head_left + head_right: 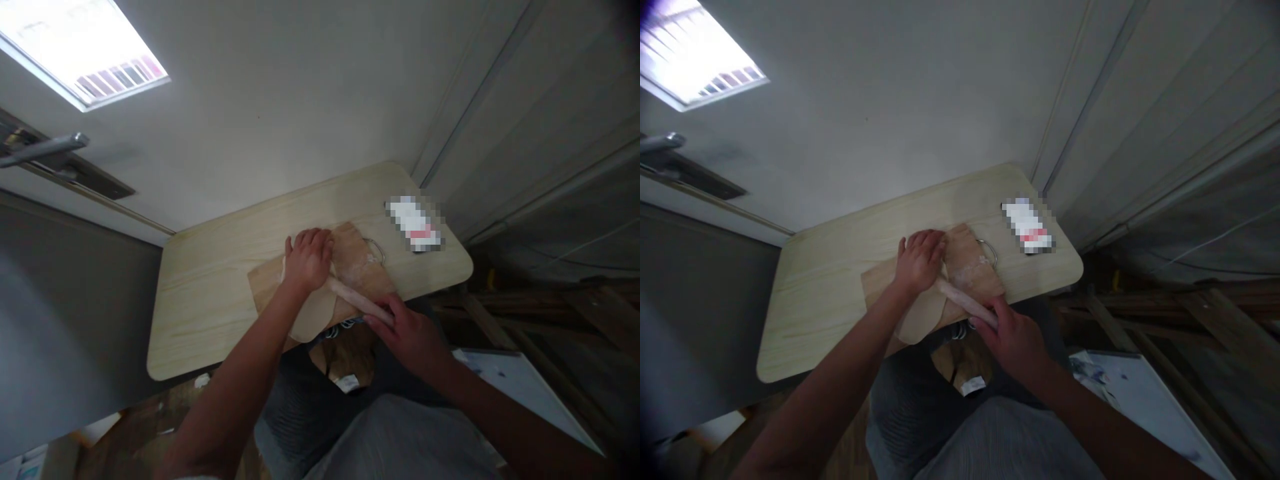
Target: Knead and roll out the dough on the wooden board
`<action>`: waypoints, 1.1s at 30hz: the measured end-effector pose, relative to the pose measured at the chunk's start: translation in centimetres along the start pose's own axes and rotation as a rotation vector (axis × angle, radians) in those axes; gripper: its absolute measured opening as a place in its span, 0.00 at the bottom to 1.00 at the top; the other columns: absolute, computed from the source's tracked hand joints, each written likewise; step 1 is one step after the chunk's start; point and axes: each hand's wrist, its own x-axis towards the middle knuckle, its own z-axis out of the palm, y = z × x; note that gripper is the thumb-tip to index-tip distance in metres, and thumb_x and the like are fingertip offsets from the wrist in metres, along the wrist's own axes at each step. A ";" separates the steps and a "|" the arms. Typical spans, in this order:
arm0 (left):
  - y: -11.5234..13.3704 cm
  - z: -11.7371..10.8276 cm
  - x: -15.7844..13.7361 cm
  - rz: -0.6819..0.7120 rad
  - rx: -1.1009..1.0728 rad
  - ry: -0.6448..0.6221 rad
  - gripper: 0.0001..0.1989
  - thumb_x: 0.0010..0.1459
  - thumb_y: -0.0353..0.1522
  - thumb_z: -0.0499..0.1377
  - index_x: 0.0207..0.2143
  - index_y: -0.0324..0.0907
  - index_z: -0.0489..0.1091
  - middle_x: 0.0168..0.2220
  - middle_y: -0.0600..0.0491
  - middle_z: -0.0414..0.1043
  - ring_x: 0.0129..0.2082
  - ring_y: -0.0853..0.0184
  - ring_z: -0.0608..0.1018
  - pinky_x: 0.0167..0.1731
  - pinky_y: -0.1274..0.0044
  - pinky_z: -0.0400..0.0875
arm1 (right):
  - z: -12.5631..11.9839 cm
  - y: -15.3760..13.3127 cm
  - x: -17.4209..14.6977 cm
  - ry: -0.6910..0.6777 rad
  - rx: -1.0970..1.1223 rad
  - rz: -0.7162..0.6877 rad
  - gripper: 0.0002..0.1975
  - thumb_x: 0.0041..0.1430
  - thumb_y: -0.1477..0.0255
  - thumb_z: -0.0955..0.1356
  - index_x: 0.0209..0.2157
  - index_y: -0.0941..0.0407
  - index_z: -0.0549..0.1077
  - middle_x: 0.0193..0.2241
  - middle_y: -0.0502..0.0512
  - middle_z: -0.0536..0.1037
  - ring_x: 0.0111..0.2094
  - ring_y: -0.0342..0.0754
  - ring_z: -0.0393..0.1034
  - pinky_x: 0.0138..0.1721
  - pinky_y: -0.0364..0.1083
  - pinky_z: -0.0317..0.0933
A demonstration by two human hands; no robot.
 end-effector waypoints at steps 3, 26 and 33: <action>0.4 0.1 0.6 0.003 0.007 -0.011 0.21 0.70 0.41 0.41 0.59 0.52 0.64 0.60 0.51 0.67 0.62 0.58 0.64 0.63 0.53 0.51 | -0.1 0.2 0.0 -0.015 -0.020 0.010 0.19 0.65 0.52 0.62 0.43 0.52 0.69 0.31 0.53 0.81 0.32 0.54 0.77 0.29 0.46 0.59; 2.5 1.3 4.2 0.022 0.064 -0.041 0.22 0.70 0.43 0.40 0.57 0.49 0.65 0.59 0.48 0.67 0.59 0.56 0.65 0.61 0.55 0.53 | -1.2 1.5 0.1 -0.103 0.030 0.072 0.20 0.65 0.50 0.60 0.40 0.51 0.72 0.29 0.51 0.80 0.29 0.50 0.75 0.28 0.45 0.58; 2.8 1.8 5.1 0.032 0.047 -0.039 0.20 0.70 0.43 0.43 0.55 0.48 0.66 0.57 0.46 0.66 0.58 0.54 0.66 0.61 0.52 0.51 | -1.6 1.7 0.5 -0.148 0.122 0.107 0.21 0.65 0.50 0.60 0.37 0.52 0.73 0.27 0.52 0.79 0.29 0.50 0.74 0.29 0.45 0.58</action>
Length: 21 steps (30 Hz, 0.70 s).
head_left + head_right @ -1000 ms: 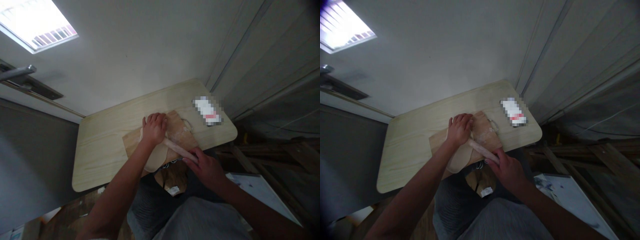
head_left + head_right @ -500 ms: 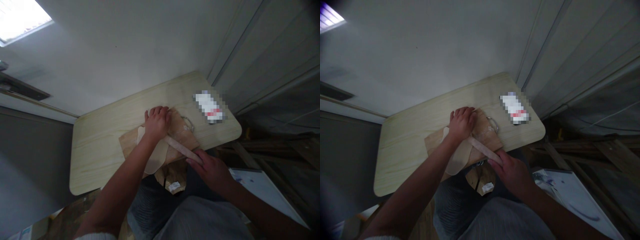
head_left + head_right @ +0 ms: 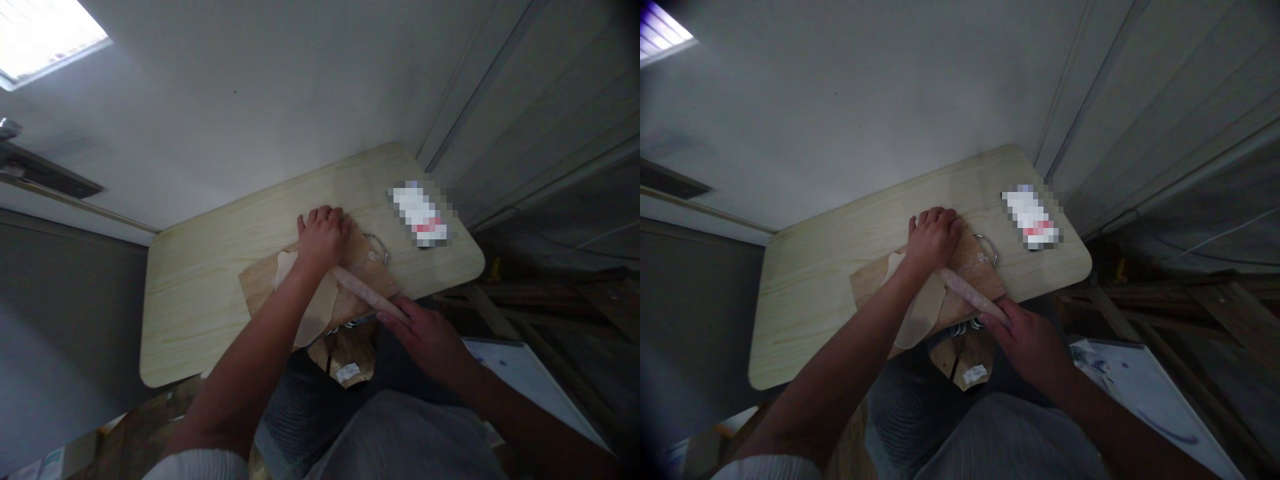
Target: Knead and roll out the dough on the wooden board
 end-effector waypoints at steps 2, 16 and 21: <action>0.1 0.2 0.3 -0.004 0.005 0.022 0.20 0.70 0.42 0.43 0.56 0.47 0.65 0.58 0.46 0.67 0.58 0.53 0.66 0.61 0.52 0.51 | -0.2 -0.1 0.1 -0.019 0.018 0.009 0.22 0.65 0.50 0.59 0.37 0.52 0.73 0.27 0.52 0.78 0.29 0.50 0.74 0.29 0.45 0.58; -1.4 -3.2 -2.1 -0.021 -0.229 0.359 0.18 0.71 0.39 0.42 0.50 0.43 0.68 0.51 0.46 0.72 0.54 0.63 0.71 0.56 0.69 0.62 | -0.3 0.0 0.7 0.019 0.332 0.021 0.24 0.63 0.49 0.60 0.37 0.56 0.74 0.25 0.52 0.76 0.27 0.47 0.68 0.28 0.43 0.59; -2.2 -3.3 -8.8 -0.199 -0.108 0.271 0.20 0.66 0.44 0.52 0.53 0.42 0.66 0.54 0.45 0.71 0.57 0.57 0.69 0.59 0.64 0.60 | -0.1 1.2 0.3 0.070 0.414 0.049 0.25 0.62 0.47 0.60 0.32 0.55 0.71 0.18 0.47 0.67 0.21 0.43 0.60 0.22 0.42 0.55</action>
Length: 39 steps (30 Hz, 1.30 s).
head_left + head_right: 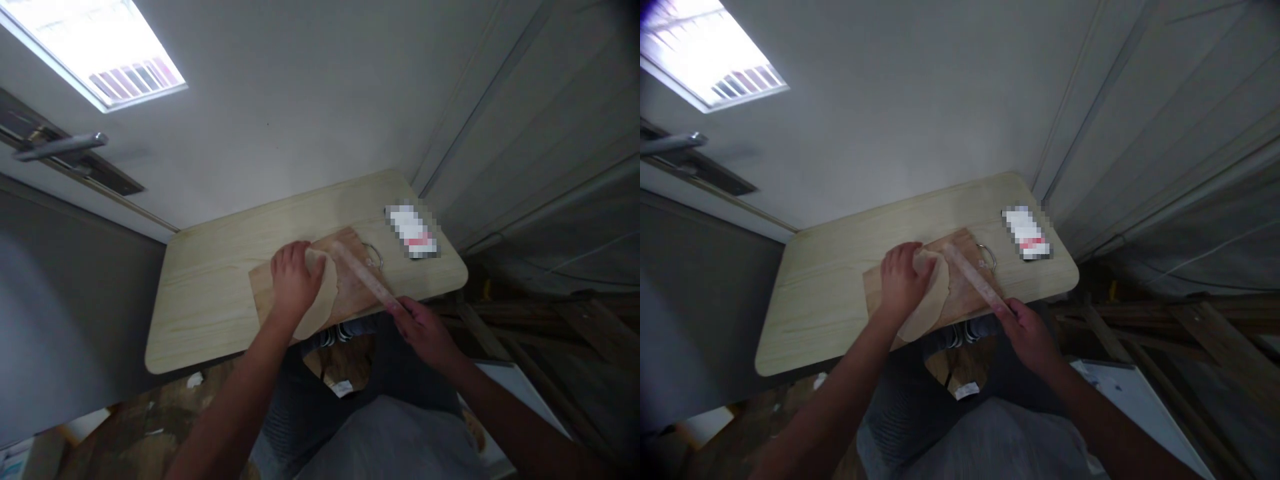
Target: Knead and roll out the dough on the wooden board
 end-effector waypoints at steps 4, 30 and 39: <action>0.6 1.2 -3.0 0.000 0.100 -0.168 0.38 0.57 0.54 0.58 0.62 0.42 0.57 0.66 0.40 0.58 0.66 0.49 0.57 0.64 0.53 0.49 | 0.5 0.2 0.1 0.006 0.028 -0.004 0.25 0.62 0.46 0.60 0.31 0.55 0.69 0.17 0.44 0.64 0.19 0.42 0.58 0.22 0.42 0.54; -1.7 -1.8 -8.4 0.141 0.086 -0.328 0.41 0.55 0.51 0.61 0.66 0.48 0.54 0.69 0.46 0.52 0.70 0.52 0.52 0.66 0.51 0.44 | 1.0 -1.3 -1.5 -0.049 -0.069 -0.078 0.25 0.62 0.47 0.61 0.33 0.55 0.72 0.19 0.45 0.67 0.22 0.43 0.61 0.24 0.42 0.54; -3.1 -4.0 -7.1 0.180 0.094 -0.399 0.34 0.54 0.47 0.65 0.61 0.52 0.63 0.67 0.48 0.57 0.69 0.51 0.54 0.65 0.49 0.43 | 0.4 -1.7 -1.2 -0.101 -0.168 -0.110 0.25 0.62 0.49 0.62 0.39 0.56 0.76 0.25 0.49 0.74 0.26 0.46 0.67 0.27 0.43 0.55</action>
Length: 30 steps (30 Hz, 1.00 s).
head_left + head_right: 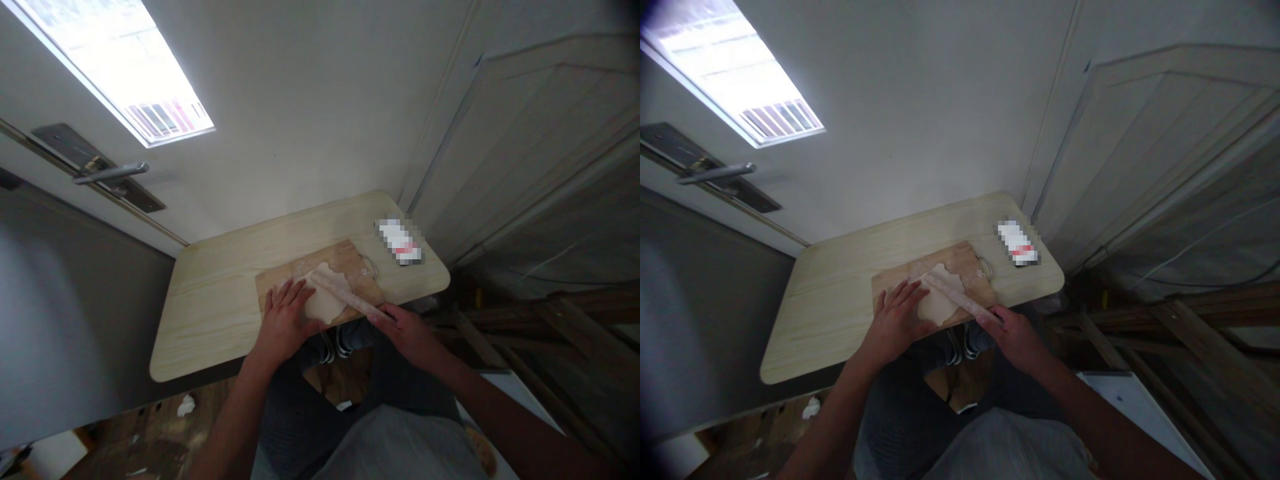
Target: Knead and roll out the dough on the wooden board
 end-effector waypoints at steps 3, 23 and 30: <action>-0.6 -0.6 0.4 -0.006 -0.022 -0.004 0.30 0.54 0.44 0.65 0.59 0.52 0.65 0.66 0.48 0.60 0.68 0.50 0.57 0.64 0.47 0.45 | -0.5 0.4 -0.3 0.001 0.017 -0.003 0.25 0.62 0.48 0.62 0.40 0.55 0.76 0.27 0.50 0.76 0.28 0.47 0.68 0.29 0.44 0.57; 5.1 3.1 10.9 -0.083 0.029 0.201 0.25 0.70 0.46 0.40 0.63 0.49 0.59 0.66 0.48 0.59 0.65 0.52 0.60 0.62 0.50 0.53 | -3.2 2.6 -0.5 0.057 -0.093 0.096 0.23 0.58 0.49 0.65 0.41 0.53 0.76 0.31 0.52 0.80 0.31 0.49 0.73 0.30 0.44 0.60; 5.8 3.0 12.5 -0.088 0.066 0.184 0.24 0.70 0.44 0.40 0.63 0.51 0.60 0.64 0.49 0.62 0.65 0.55 0.60 0.63 0.51 0.51 | -3.4 3.1 0.0 0.188 -0.164 0.074 0.22 0.59 0.47 0.65 0.35 0.52 0.72 0.28 0.52 0.79 0.29 0.50 0.74 0.30 0.45 0.59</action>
